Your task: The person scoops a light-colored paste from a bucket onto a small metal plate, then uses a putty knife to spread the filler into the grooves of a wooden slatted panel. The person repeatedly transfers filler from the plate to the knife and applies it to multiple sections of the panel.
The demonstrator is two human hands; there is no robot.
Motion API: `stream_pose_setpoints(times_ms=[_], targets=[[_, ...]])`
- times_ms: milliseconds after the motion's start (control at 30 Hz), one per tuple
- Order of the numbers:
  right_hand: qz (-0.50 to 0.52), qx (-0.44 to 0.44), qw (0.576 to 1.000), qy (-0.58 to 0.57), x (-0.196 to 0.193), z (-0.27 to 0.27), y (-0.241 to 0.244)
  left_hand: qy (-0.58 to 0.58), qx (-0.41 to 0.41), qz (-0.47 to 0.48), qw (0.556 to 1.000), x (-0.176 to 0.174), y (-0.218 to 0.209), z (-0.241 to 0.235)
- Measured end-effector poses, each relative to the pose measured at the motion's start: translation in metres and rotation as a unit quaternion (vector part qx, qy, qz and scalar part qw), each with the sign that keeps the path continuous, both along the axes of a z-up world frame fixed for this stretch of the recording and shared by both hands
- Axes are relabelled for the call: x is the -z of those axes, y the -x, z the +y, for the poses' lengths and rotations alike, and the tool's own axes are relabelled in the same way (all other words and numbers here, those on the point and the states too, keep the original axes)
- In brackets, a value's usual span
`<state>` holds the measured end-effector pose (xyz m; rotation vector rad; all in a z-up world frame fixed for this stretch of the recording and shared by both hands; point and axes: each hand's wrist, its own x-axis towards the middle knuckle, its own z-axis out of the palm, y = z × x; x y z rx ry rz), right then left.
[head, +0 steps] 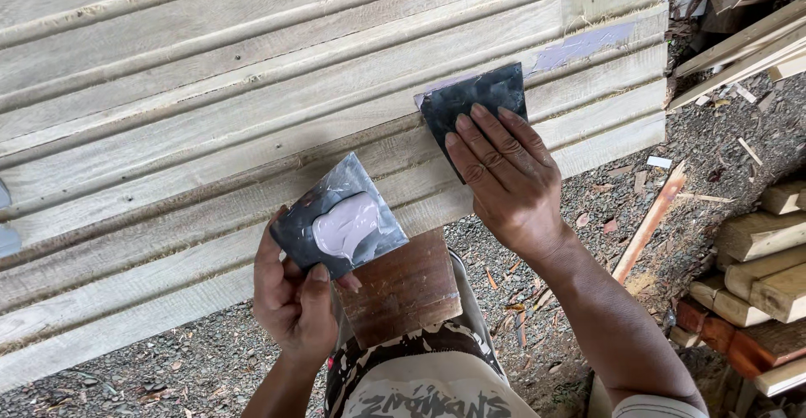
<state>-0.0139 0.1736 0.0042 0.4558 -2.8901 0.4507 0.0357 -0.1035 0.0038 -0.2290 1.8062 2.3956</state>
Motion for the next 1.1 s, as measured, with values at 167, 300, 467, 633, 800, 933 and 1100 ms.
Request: stream_pose_setpoints(times_ms=[167, 300, 467, 633, 800, 933, 1100], targets=[[0.033, 0.000, 0.999, 0.015, -0.011, 0.002, -0.005, -0.016, 0.004, -0.010, 1.000, 0.000, 0.002, -0.001], [0.065, 0.019, 0.998, -0.005, -0.006, 0.005, -0.001, -0.036, 0.000, 0.012, 0.999, 0.002, 0.001, -0.002], [0.045, 0.018, 0.999, -0.006, -0.008, 0.006, 0.006, -0.051, -0.008, 0.009, 0.999, 0.002, 0.006, -0.002], [0.053, 0.021, 0.998, -0.013, -0.024, 0.015, 0.001, -0.013, 0.022, -0.010, 1.000, -0.003, 0.005, -0.007], [0.058, -0.006, 0.997, -0.056, -0.010, 0.015, 0.009, -0.003, 0.043, -0.003, 0.999, -0.004, 0.011, -0.003], [0.050, -0.007, 0.998, -0.045, -0.022, 0.022, 0.000, 0.000, 0.058, -0.008, 0.998, -0.010, 0.013, -0.002], [0.019, 0.010, 0.998, 0.063, -0.069, 0.011, -0.021, -0.011, 0.105, 0.007, 0.994, -0.010, 0.027, 0.008]])
